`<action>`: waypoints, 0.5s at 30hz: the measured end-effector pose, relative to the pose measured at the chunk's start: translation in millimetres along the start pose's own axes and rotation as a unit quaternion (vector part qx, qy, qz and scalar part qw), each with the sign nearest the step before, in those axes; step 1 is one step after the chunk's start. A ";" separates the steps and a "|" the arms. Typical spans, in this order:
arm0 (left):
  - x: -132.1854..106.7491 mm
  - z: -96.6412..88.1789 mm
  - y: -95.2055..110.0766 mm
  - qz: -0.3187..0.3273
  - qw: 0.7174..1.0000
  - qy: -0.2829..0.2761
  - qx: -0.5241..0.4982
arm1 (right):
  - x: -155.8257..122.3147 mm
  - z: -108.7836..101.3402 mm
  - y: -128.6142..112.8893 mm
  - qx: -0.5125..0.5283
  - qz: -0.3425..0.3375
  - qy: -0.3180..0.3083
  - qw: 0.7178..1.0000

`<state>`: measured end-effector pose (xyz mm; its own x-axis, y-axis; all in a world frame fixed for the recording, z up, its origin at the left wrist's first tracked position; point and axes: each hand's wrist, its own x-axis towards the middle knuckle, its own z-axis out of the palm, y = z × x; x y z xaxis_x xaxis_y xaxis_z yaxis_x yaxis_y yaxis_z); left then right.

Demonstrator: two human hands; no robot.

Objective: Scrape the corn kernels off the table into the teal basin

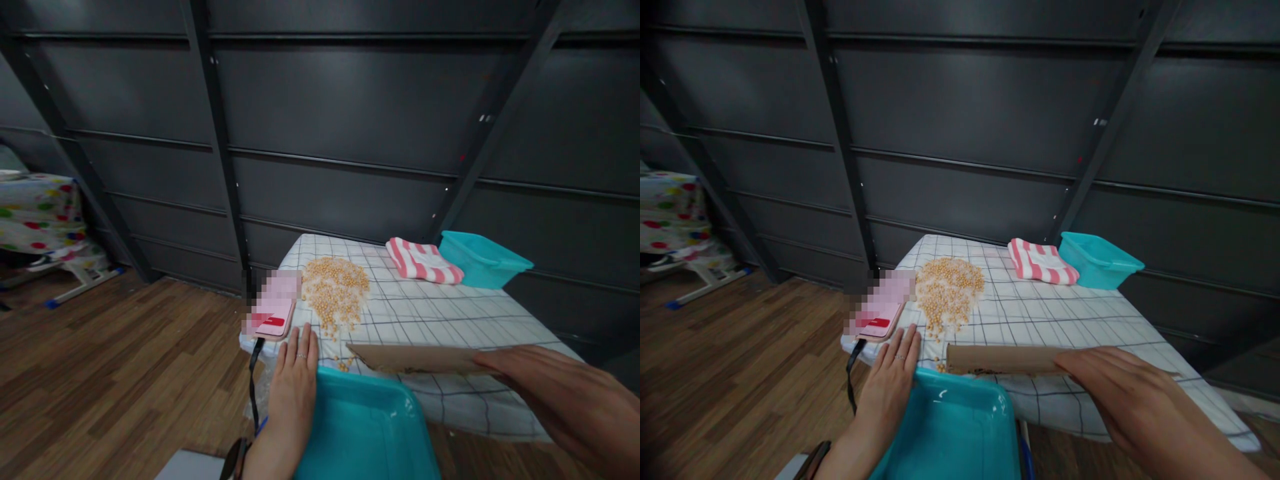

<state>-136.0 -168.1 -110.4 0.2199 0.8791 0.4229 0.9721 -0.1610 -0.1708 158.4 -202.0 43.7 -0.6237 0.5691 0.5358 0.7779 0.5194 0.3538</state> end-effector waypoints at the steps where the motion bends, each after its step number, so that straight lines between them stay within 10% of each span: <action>1: 0.0 -0.1 0.0 -0.003 1.000 -0.001 -0.002 | -1.4 0.1 0.7 0.001 -0.024 0.007 1.000; 15: 4.1 -4.6 1.4 -0.004 1.000 -0.007 0.016 | -24.6 6.9 9.5 0.006 -0.068 -0.017 0.998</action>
<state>-133.4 -166.8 -104.8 0.2115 0.8862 0.4122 0.9705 -0.1406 -0.1956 180.6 -206.7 28.6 -0.7261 0.5139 0.4568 0.6848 0.6007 0.4126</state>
